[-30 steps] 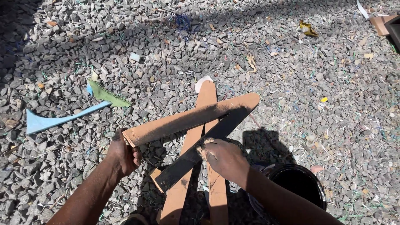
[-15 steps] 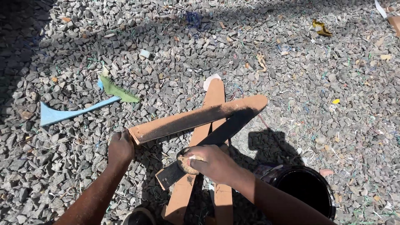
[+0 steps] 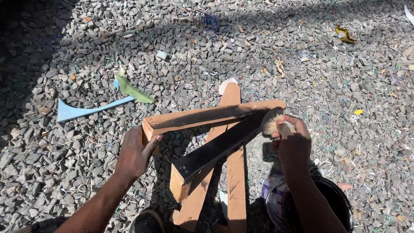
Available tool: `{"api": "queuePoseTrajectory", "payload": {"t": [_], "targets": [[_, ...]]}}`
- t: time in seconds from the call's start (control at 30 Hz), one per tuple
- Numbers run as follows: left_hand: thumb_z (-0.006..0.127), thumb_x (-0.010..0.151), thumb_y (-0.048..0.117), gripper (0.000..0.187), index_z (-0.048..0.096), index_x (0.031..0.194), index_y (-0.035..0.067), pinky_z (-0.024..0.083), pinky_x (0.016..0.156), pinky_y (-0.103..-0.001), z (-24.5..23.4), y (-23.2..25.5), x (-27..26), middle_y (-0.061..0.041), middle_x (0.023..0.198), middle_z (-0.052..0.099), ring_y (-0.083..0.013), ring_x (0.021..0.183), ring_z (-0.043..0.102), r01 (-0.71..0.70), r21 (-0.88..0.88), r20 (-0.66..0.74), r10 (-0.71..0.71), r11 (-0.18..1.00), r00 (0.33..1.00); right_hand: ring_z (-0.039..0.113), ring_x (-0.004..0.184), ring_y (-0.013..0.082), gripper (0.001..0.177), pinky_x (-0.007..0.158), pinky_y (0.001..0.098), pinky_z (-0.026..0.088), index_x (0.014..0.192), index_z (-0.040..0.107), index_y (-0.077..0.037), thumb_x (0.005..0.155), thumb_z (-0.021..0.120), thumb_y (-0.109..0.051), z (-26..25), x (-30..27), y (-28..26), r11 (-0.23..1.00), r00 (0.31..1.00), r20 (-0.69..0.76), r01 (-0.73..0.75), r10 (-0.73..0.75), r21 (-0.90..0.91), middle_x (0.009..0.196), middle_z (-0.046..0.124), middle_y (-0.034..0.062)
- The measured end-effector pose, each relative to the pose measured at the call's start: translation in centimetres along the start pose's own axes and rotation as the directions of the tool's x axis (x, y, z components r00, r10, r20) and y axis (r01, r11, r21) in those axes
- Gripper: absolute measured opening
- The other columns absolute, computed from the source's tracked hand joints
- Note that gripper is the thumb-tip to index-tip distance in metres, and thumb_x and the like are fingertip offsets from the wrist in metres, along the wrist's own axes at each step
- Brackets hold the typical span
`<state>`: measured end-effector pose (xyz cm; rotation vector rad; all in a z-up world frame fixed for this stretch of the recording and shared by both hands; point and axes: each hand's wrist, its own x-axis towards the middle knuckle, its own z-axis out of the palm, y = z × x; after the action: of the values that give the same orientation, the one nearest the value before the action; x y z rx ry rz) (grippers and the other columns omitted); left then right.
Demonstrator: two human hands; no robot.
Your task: The person paints a wooden letter 'A' with black paint using a brush. They dip the brush into a paint can and apply the paint to the letter's surface, flipping the letter to paint different sides.
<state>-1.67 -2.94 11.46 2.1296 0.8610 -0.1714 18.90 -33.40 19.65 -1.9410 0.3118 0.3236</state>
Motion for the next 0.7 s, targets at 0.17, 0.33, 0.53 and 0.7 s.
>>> {"api": "queuePoseTrajectory", "payload": {"t": [0.17, 0.33, 0.53, 0.7], "targets": [[0.049, 0.101, 0.059, 0.05, 0.044, 0.089, 0.011, 0.038, 0.055, -0.04, 0.9, 3.0, -1.3, -0.008, 0.081, 0.05, -0.0221, 0.071, 0.046, 0.081, -0.099, -0.139, -0.095, 0.992, 0.986, 0.049, 0.055, 0.0169, 0.024, 0.049, 0.0335, 0.044, 0.119, 0.065, -0.011, 0.095, 0.06, -0.015, -0.7, -2.2, 0.3, 0.982, 0.982, -0.129, -0.12, 0.139, 0.149, 0.076, 0.062, 0.0106], [0.057, 0.103, 0.055, 0.061, 0.042, 0.066, 0.008, 0.038, 0.032, -0.036, 0.5, 5.0, -2.5, -0.008, 0.061, 0.039, -0.0204, 0.039, 0.046, 0.282, -0.32, -0.065, -0.318, 0.905, 0.946, 0.052, 0.049, 0.0139, 0.065, 0.055, 0.0327, 0.055, 0.135, 0.071, -0.01, 0.075, 0.046, -0.003, 2.1, -0.3, 1.8, 0.988, 0.996, 0.043, -0.073, 0.08, -0.139, 0.058, 0.063, 0.0097], [0.058, 0.104, 0.046, 0.054, 0.072, 0.076, 0.002, 0.031, 0.041, -0.036, 3.1, 3.2, -3.7, -0.01, 0.058, 0.054, -0.0172, 0.041, 0.041, 0.364, -0.241, 0.009, -0.373, 0.9, 0.928, 0.048, 0.14, 0.0389, 0.043, 0.119, 0.0527, 0.035, 0.138, 0.06, -0.005, 0.1, 0.06, -0.024, 6.4, 4.3, 3.0, 0.748, 0.915, 0.338, 0.38, -0.22, -0.543, 0.15, 0.051, 0.0238], [0.064, 0.101, 0.015, 0.014, 0.07, 0.101, 0.002, 0.027, 0.046, -0.032, 8.2, -2.6, -4.8, 0.0, 0.072, 0.027, -0.0118, 0.057, 0.021, 0.088, -0.024, -0.123, -0.091, 0.996, 0.988, 0.07, 0.117, 0.0146, 0.061, 0.097, 0.0315, 0.055, 0.124, 0.076, -0.011, 0.091, 0.052, -0.056, 10.5, -3.3, 0.7, 0.927, 0.723, 0.663, 0.356, -0.194, -0.117, 0.125, 0.078, 0.0041]]}}
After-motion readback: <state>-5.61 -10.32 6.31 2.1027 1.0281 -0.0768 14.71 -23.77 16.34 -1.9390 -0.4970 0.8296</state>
